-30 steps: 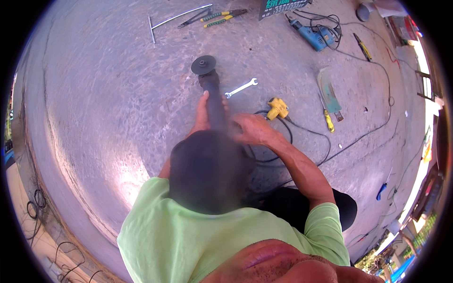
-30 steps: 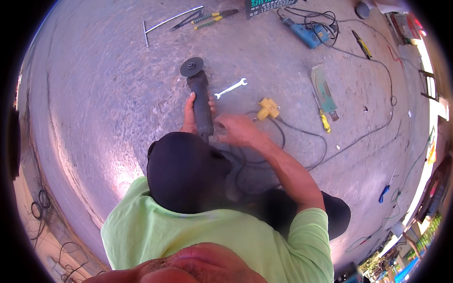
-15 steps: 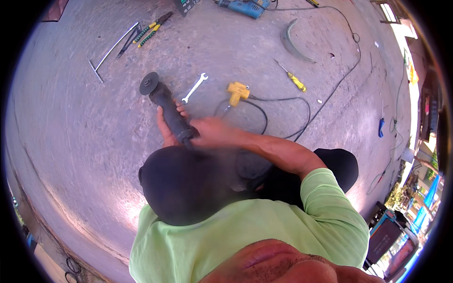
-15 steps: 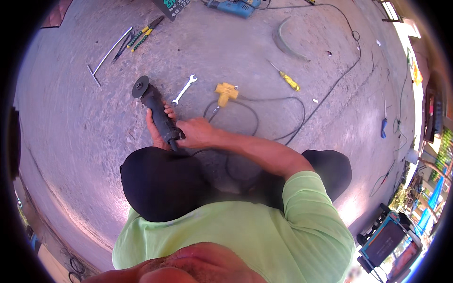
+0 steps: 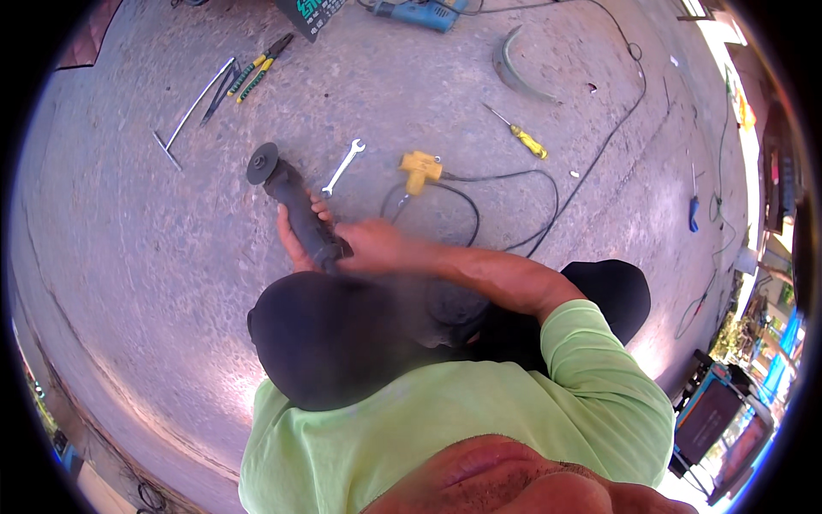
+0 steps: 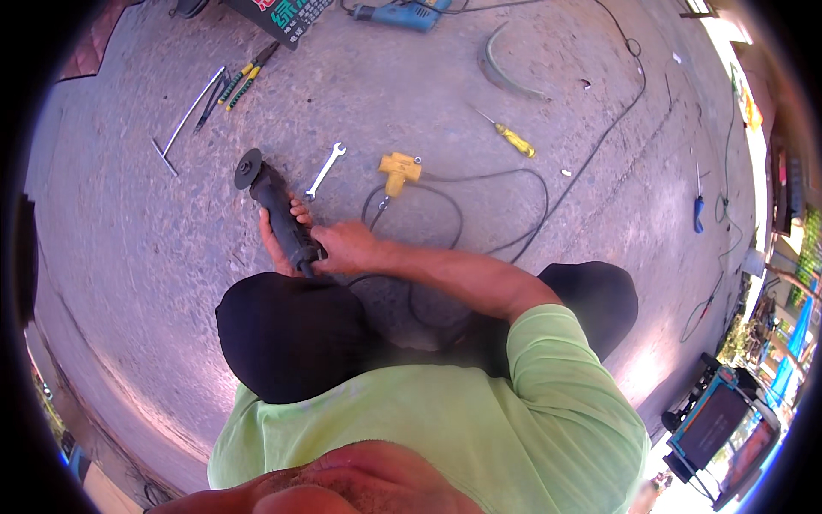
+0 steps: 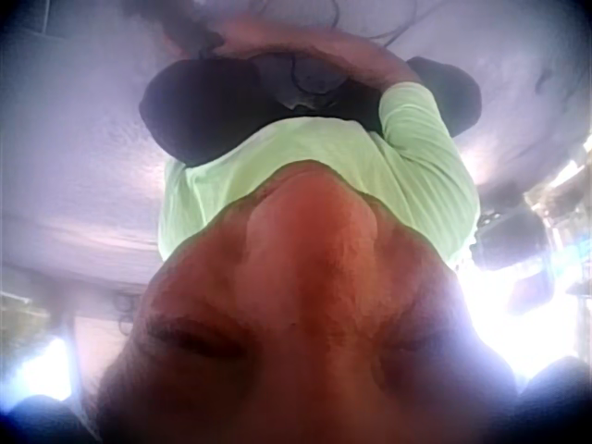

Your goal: The person uses an angle grinder to smooth the edges of a metal bicycle fender piece. They then use a screwdriver and a wrench to assemble or adjust a metal bracket onto the fender while sitting on the ground.

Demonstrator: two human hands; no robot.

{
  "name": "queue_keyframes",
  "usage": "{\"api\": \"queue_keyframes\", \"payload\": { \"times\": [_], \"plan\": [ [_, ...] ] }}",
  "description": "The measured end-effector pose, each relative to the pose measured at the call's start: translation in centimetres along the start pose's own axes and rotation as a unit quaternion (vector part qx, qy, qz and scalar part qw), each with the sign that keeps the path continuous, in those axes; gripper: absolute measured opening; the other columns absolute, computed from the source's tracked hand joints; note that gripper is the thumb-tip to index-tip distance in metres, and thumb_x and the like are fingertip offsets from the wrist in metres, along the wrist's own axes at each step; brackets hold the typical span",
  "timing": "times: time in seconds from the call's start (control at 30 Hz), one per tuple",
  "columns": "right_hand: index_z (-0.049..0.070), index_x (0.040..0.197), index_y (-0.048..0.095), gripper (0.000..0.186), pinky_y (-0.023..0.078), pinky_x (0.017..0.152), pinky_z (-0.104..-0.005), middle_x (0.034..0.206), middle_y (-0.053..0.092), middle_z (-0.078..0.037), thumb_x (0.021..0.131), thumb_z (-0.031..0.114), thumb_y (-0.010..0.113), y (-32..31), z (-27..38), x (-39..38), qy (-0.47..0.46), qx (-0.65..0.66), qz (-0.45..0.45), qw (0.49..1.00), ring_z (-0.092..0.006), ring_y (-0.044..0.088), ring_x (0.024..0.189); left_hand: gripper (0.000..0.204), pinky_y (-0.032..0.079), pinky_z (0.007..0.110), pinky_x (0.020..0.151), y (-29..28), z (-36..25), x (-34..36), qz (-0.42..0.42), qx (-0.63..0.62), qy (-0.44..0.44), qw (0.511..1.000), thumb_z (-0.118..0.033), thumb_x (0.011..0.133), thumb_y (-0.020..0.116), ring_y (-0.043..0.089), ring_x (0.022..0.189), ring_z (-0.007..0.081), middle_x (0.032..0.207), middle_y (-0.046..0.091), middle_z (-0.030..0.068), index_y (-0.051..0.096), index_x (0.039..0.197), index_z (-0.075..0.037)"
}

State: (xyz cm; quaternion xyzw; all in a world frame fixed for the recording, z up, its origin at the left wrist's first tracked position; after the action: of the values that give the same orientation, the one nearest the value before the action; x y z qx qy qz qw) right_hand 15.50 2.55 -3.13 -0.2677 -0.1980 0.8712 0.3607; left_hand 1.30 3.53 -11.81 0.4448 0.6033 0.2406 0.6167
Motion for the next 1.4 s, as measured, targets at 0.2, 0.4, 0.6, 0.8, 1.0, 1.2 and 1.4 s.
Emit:
{"api": "queue_keyframes", "payload": {
  "times": [0.2,0.4,0.6,0.8,1.0,1.2,1.4],
  "plan": [
    [0.004,0.111,0.063,0.06,0.056,0.075,-0.053,0.094,0.073,-0.021,0.076,0.051,0.076,0.5,-0.2,0.1,-0.006,-0.025,0.011,1.0,-0.0409,0.071,0.086,0.062,0.057,0.036,0.077,0.0,0.1,0.3,-0.007,0.014,0.001,1.0,-0.05,0.096,0.062,0.061,0.088,0.0236,0.108,0.057,0.0158,0.051,0.127,0.002],
    [-0.003,0.138,0.05,0.074,0.056,0.074,-0.0496,0.108,0.07,-0.024,0.083,0.04,0.075,-1.7,1.7,-0.9,-0.136,-0.04,-0.106,0.984,-0.0407,0.07,0.09,0.062,0.056,0.036,0.076,-0.1,0.2,0.5,0.012,0.029,0.004,1.0,-0.052,0.097,0.059,0.06,0.088,0.0234,0.108,0.057,0.0156,0.05,0.127,0.002],
    [-0.012,0.135,0.049,0.069,0.057,0.075,-0.0484,0.107,0.069,-0.027,0.086,0.031,0.073,-1.2,2.0,-1.0,-0.189,-0.053,-0.078,0.977,-0.0398,0.071,0.09,0.059,0.056,0.036,0.077,0.1,0.0,0.3,0.016,0.027,-0.008,0.999,-0.051,0.098,0.057,0.06,0.089,0.0225,0.109,0.056,0.015,0.05,0.125,0.001],
    [-0.009,0.137,0.045,0.075,0.056,0.074,-0.049,0.098,0.07,-0.022,0.086,0.038,0.072,-1.4,1.9,-0.8,-0.172,-0.058,-0.064,0.981,-0.0387,0.07,0.089,0.059,0.056,0.036,0.076,0.0,-0.1,0.4,0.02,0.031,0.0,0.999,-0.052,0.098,0.057,0.059,0.088,0.0222,0.109,0.056,0.0136,0.05,0.126,-0.001],
    [0.003,0.137,0.055,0.068,0.056,0.079,-0.0498,0.102,0.072,-0.018,0.081,0.036,0.076,-2.9,1.4,-0.7,-0.072,-0.047,0.064,0.994,-0.0373,0.07,0.094,0.057,0.056,0.036,0.075,0.5,0.3,-0.6,0.006,0.069,0.013,0.998,-0.051,0.098,0.058,0.06,0.087,0.0231,0.107,0.057,0.0135,0.051,0.128,-0.003],
    [0.006,0.132,0.063,0.054,0.053,0.088,-0.0472,0.105,0.073,-0.018,0.089,0.038,0.068,-7.7,-3.8,1.2,-0.036,-0.073,0.098,0.992,-0.0364,0.07,0.097,0.057,0.057,0.038,0.078,-1.2,0.6,-0.3,-0.024,0.108,0.022,0.994,-0.048,0.099,0.059,0.062,0.089,0.0243,0.106,0.06,0.0143,0.05,0.133,-0.004],
    [0.003,0.12,0.07,0.045,0.055,0.09,-0.0411,0.108,0.075,-0.019,0.09,0.037,0.067,-19.4,-13.2,1.1,0.126,-0.048,-0.061,0.989,-0.0336,0.072,0.1,0.055,0.056,0.038,0.081,-2.2,0.2,-0.9,-0.038,0.14,0.033,0.989,-0.05,0.1,0.058,0.064,0.093,0.0241,0.109,0.064,0.0135,0.055,0.13,-0.004]
  ]
}}
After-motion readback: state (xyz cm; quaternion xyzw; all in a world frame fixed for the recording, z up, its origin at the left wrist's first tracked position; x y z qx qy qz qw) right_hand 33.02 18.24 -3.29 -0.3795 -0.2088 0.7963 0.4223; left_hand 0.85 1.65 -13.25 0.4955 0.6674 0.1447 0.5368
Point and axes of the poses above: each hand's wrist, its own x-axis towards the middle knuckle, its own y-axis out of the palm, z = x × y, the point moved 6 cm from there along x, towards the middle knuckle
